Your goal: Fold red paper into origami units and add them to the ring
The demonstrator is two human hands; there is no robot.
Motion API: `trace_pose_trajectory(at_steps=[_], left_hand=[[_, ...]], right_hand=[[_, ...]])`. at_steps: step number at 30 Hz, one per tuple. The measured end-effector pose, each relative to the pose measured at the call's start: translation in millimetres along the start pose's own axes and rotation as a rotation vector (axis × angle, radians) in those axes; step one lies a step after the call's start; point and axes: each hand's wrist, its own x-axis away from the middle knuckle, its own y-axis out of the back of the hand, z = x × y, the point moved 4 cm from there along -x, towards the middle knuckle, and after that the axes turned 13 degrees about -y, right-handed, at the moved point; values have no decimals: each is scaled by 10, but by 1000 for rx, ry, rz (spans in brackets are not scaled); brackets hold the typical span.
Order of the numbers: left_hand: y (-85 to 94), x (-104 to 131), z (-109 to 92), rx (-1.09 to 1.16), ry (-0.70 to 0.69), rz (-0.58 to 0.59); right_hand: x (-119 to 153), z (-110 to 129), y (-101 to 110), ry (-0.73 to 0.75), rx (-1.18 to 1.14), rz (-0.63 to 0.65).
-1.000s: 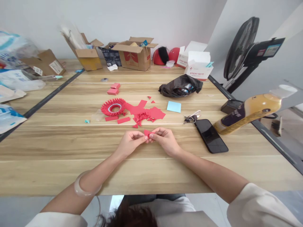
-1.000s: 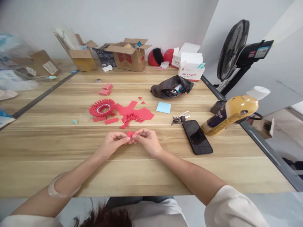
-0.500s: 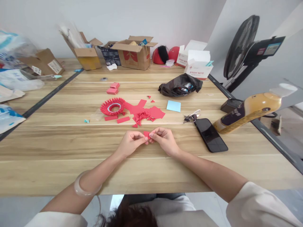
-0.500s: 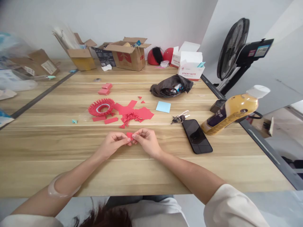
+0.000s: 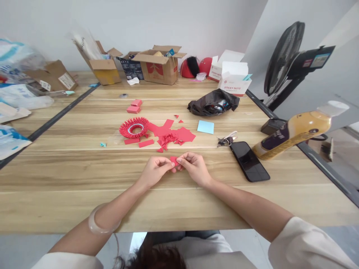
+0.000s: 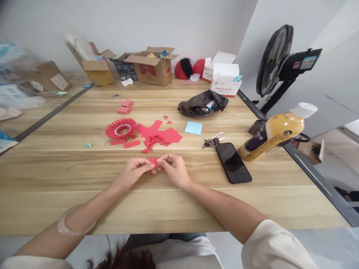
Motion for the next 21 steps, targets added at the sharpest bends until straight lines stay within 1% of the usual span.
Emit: trace_pose_trajectory(at_steps=[5, 11, 15, 19, 21], left_hand=[[-12, 3, -5, 17, 13, -6], [-25, 0, 27, 20, 24, 28], [-1, -5, 14, 21, -7, -3], [5, 0, -15, 49, -28, -23], [1, 5, -26, 44, -33, -23]], right_hand=[[-3, -1, -3, 3, 19, -2], [0, 1, -14, -4, -7, 13], [-11, -6, -10, -28, -69, 35], [-13, -14, -32, -47, -32, 100], [-10, -12, -27, -39, -24, 91]])
